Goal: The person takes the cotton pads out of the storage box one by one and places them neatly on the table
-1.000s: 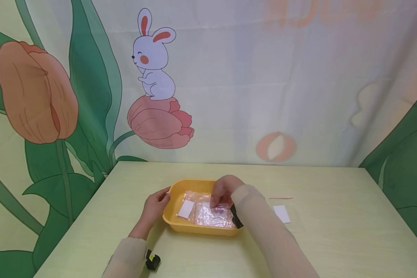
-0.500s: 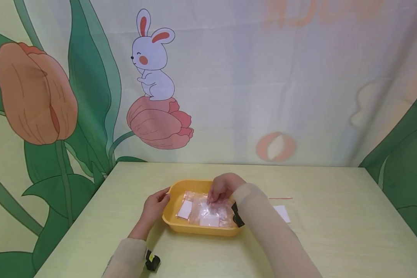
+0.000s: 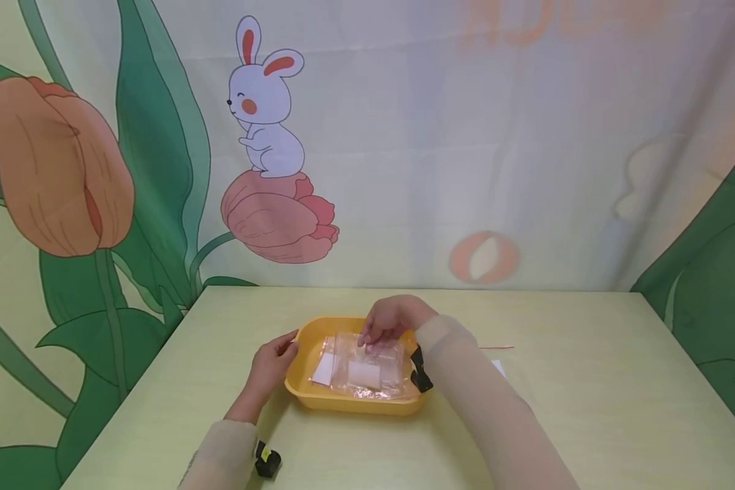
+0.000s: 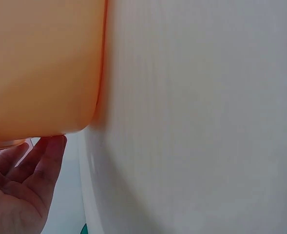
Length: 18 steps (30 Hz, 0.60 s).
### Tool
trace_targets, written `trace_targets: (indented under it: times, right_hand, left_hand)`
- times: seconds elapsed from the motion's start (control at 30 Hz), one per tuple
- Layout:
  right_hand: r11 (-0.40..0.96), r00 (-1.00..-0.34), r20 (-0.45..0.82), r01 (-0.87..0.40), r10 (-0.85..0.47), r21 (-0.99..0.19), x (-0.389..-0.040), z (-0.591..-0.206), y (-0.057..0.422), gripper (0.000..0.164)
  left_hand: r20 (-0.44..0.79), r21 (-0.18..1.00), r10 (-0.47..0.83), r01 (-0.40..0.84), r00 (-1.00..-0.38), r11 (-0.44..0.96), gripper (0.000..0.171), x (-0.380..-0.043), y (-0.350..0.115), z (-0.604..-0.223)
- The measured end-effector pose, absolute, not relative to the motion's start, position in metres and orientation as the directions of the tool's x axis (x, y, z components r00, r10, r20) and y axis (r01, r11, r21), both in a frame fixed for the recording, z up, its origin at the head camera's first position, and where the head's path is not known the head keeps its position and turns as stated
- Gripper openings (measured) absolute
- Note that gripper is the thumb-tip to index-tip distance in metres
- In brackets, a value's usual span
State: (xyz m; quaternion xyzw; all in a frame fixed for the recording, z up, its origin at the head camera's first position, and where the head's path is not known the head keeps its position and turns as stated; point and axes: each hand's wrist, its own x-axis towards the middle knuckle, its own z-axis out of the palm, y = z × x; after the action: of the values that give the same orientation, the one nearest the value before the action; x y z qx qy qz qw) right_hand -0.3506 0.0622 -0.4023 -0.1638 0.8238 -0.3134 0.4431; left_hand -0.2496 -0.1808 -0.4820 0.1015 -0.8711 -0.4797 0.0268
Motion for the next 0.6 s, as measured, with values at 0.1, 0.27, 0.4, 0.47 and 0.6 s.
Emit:
trace_targets:
  times: [0.1, 0.27, 0.4, 0.47, 0.6]
  right_hand:
    - [0.741, -0.565, -0.610, -0.005, -0.556, -0.671, -0.350, -0.397, 0.063, 0.024]
    - [0.716, -0.578, -0.571, -0.034, -0.583, -0.697, -0.349, -0.391, 0.066, 0.026]
    - [0.702, -0.589, -0.553, -0.034, -0.589, -0.712, -0.351, -0.389, 0.069, 0.025]
    - [0.697, -0.590, -0.551, -0.029, -0.591, -0.717, -0.351, -0.388, 0.071, 0.025]
    - [0.684, -0.592, -0.539, -0.028, -0.599, -0.729, -0.351, -0.385, 0.074, 0.026]
  left_hand:
    - [-0.060, 0.841, -0.207, -0.161, -0.977, 0.517, 0.043, -0.249, -0.181, -0.482]
    - [-0.068, 0.840, -0.211, -0.170, -0.975, 0.515, 0.043, -0.249, -0.180, -0.481]
    - [-0.067, 0.839, -0.210, -0.169, -0.975, 0.518, 0.043, -0.250, -0.180, -0.481]
    - [-0.066, 0.839, -0.209, -0.168, -0.976, 0.518, 0.043, -0.250, -0.180, -0.481]
    - [-0.064, 0.839, -0.207, -0.165, -0.976, 0.518, 0.043, -0.250, -0.180, -0.481]
